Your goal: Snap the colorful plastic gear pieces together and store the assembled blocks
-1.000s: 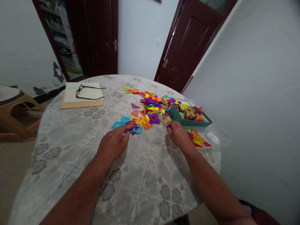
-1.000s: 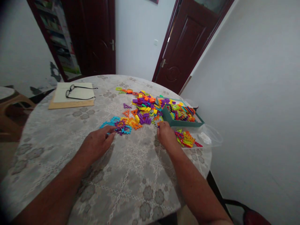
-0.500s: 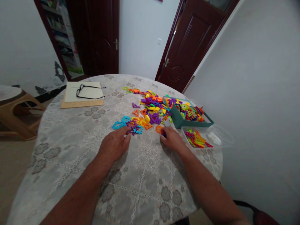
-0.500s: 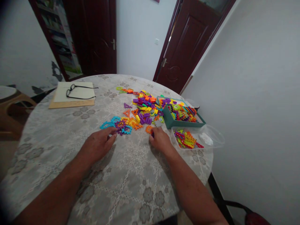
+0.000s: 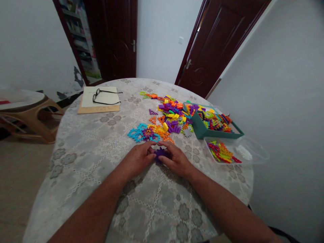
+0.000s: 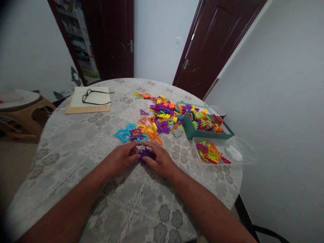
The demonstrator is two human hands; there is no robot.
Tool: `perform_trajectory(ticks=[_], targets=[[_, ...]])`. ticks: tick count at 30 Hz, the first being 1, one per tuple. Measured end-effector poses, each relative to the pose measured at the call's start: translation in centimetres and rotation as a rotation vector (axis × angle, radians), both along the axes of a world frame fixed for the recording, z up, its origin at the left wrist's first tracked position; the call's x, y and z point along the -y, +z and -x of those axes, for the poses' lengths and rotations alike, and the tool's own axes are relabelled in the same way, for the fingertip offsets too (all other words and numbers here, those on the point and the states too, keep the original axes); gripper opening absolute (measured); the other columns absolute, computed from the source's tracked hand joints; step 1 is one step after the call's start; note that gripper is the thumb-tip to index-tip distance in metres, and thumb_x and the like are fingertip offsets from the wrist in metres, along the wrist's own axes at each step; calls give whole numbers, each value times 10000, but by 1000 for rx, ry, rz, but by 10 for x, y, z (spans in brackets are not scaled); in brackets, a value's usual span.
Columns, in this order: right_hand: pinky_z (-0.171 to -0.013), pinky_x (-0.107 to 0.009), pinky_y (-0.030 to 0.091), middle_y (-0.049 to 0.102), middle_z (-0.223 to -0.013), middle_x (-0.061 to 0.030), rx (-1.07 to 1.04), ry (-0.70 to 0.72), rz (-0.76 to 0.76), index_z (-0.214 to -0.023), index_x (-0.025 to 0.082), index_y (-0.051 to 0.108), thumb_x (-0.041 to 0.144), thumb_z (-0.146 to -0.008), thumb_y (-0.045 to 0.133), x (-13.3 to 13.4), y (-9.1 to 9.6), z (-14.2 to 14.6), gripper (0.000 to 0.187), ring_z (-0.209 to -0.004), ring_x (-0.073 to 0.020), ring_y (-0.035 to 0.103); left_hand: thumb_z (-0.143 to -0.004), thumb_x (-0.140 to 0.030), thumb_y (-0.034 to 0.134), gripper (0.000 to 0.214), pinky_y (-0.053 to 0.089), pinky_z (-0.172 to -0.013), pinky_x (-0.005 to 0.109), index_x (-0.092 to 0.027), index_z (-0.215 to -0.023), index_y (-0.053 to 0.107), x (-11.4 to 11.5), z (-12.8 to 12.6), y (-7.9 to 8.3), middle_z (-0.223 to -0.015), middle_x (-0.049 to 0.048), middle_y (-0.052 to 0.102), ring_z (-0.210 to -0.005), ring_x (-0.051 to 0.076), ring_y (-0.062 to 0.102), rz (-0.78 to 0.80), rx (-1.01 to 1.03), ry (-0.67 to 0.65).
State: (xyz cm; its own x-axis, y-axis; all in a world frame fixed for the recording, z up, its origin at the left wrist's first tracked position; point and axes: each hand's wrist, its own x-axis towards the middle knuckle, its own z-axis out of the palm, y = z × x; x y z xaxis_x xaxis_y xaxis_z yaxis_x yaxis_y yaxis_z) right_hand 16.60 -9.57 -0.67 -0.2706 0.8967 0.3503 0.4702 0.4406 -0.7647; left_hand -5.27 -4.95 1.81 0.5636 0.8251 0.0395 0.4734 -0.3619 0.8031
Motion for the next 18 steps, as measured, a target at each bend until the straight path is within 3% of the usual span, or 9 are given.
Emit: perform_trajectory(ticks=[2, 5, 9, 13, 16, 18], targets=[[-964, -385, 562, 624, -1402, -99, 68, -122, -75, -1452, 276, 566, 268, -997, 632, -5, -4, -4, 460, -1088, -213, 670, -902, -186, 591, 422, 504, -877, 330, -252, -1312, 661, -1, 1, 1, -1017, 44, 761, -952, 214, 697, -23, -21, 23], [-1102, -491, 480, 602, -1399, -159, 297, -360, -225, -1390, 210, 604, 293, -1014, 589, -15, -10, -15, 385, -1261, -292, 581, -902, -166, 575, 328, 490, -960, 351, -270, -1186, 704, -2, 3, 2, -1140, 54, 757, -1074, 230, 682, -80, -48, -5], [-1066, -519, 460, 646, -1251, -194, 608, -535, -183, -1180, 154, 679, 393, -970, 654, -26, -15, -26, 319, -1211, -348, 556, -866, -128, 571, 235, 484, -904, 343, -230, -1036, 697, 0, 4, 6, -1063, 66, 742, -1026, 234, 675, -125, -137, -9], [-926, -404, 502, 674, -1058, -125, 518, -497, -121, -1099, 170, 654, 366, -949, 648, -25, -14, -25, 247, -1013, -279, 605, -884, -174, 601, 162, 474, -875, 342, -216, -1009, 695, -2, 4, 8, -1052, 73, 735, -1003, 236, 669, -142, -179, -17], [-849, -338, 512, 689, -994, -78, 373, -357, -106, -1075, 195, 658, 274, -981, 578, -18, -10, -18, 146, -901, -221, 633, -893, -187, 615, 154, 473, -887, 344, -226, -1002, 716, -4, 4, 7, -1060, 64, 745, -1012, 236, 671, -140, -186, -20], [-877, -334, 523, 710, -1036, -81, 311, -240, -121, -1131, 200, 669, 226, -993, 553, -11, -7, -12, 182, -942, -214, 657, -889, -186, 626, 144, 476, -896, 347, -227, -985, 725, -4, 4, 5, -1055, 64, 749, -1014, 238, 672, -146, -207, -3]])
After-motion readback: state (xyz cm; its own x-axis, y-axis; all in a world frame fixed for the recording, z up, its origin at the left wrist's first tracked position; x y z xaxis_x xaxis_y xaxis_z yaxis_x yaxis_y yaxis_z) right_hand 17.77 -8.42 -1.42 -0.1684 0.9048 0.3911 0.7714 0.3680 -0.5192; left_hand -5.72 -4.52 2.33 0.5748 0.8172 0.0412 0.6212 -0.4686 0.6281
